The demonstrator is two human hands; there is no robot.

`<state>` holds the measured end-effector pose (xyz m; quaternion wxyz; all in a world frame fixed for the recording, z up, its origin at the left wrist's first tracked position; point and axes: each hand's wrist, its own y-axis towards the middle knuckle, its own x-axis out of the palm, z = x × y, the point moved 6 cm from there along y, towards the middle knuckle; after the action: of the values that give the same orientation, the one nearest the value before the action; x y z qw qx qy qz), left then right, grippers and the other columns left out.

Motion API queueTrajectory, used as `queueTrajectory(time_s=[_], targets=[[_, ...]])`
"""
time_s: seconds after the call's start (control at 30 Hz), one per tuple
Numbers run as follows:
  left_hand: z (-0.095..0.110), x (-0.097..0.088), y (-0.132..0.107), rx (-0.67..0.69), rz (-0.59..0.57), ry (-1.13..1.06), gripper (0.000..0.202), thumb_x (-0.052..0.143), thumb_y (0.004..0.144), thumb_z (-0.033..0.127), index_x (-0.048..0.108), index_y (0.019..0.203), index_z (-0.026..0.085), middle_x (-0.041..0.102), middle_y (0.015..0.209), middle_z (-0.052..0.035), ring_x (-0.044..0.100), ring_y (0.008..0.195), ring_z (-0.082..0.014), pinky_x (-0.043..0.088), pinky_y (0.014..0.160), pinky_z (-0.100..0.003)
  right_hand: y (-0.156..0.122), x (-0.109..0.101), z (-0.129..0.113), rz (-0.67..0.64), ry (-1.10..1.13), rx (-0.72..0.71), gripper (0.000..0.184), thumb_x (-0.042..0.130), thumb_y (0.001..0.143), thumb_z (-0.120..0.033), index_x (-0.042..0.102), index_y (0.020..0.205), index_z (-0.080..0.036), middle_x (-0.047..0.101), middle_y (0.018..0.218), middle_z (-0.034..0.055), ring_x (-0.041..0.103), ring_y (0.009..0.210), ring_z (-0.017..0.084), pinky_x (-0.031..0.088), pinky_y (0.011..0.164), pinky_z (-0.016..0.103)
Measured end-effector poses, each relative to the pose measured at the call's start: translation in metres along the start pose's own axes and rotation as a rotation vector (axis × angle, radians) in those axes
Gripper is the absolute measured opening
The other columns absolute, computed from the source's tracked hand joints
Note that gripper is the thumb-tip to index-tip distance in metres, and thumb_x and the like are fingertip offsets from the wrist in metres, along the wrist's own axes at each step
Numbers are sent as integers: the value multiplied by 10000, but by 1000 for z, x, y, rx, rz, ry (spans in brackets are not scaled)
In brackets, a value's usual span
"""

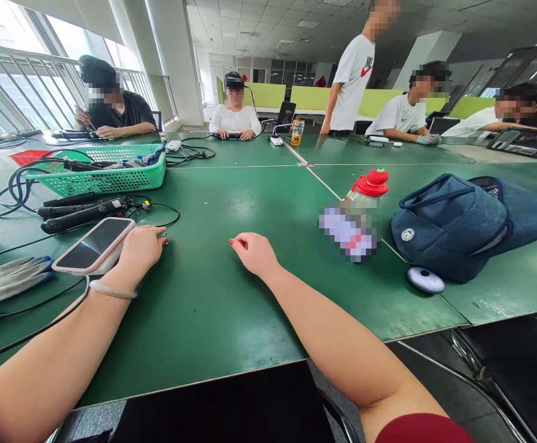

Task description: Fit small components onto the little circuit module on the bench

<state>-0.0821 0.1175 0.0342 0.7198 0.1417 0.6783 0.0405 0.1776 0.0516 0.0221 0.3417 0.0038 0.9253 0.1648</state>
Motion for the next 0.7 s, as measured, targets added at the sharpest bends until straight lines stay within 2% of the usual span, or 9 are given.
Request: queueTrajectory(time_s=[0.2, 0.3, 0.4, 0.5, 0.57, 0.63, 0.7], targets=[[2, 14, -4, -23, -38, -73, 333, 371, 865, 246, 620, 1032, 103, 628, 1086, -204, 557, 1054, -323, 402, 930, -421, 0, 3, -1, -35, -8, -6, 301, 469, 884, -401, 631, 736, -195, 589, 653, -10, 491, 604, 122, 346, 585, 250], [3, 26, -7, -66, -86, -107, 321, 339, 871, 232, 568, 1054, 102, 568, 1152, -230, 488, 1154, -355, 382, 949, -473, -1, 5, -2, -78, -8, -3, 268, 479, 882, -368, 658, 785, -193, 613, 679, -3, 498, 609, 120, 362, 591, 251], [10, 29, -9, -75, -114, -173, 280, 355, 858, 214, 550, 1030, 109, 551, 1155, -245, 462, 1189, -368, 366, 965, -515, -1, 9, -1, -120, -15, 5, 241, 494, 882, -337, 673, 811, -193, 626, 715, 1, 510, 629, 114, 384, 610, 249], [36, 24, -17, 18, -161, -298, 225, 354, 854, 194, 533, 973, 128, 571, 1146, -231, 497, 1170, -336, 380, 971, -490, -1, 17, 1, -190, -54, -9, 147, 622, 812, -300, 685, 879, -186, 626, 787, 5, 516, 656, 105, 407, 645, 246], [63, 20, -27, 126, -224, -450, 190, 329, 884, 236, 499, 941, 174, 565, 1219, -190, 521, 1170, -286, 379, 995, -453, 0, 22, 1, -227, -90, -34, 228, 710, 742, -267, 686, 951, -179, 618, 846, 13, 516, 673, 100, 419, 674, 249], [89, 13, -40, 233, -276, -625, 192, 288, 918, 302, 457, 912, 210, 502, 1348, -163, 487, 1237, -246, 367, 1022, -426, 1, 26, 0, -246, -115, -61, 316, 750, 708, -262, 684, 1004, -175, 607, 874, 21, 517, 694, 104, 427, 700, 256], [108, 8, -51, 294, -324, -770, 182, 283, 926, 329, 426, 882, 225, 503, 1362, -150, 446, 1288, -220, 364, 1031, -408, 1, 28, -3, -258, -129, -88, 342, 761, 704, -272, 685, 1022, -171, 595, 866, 24, 517, 718, 114, 426, 713, 261]])
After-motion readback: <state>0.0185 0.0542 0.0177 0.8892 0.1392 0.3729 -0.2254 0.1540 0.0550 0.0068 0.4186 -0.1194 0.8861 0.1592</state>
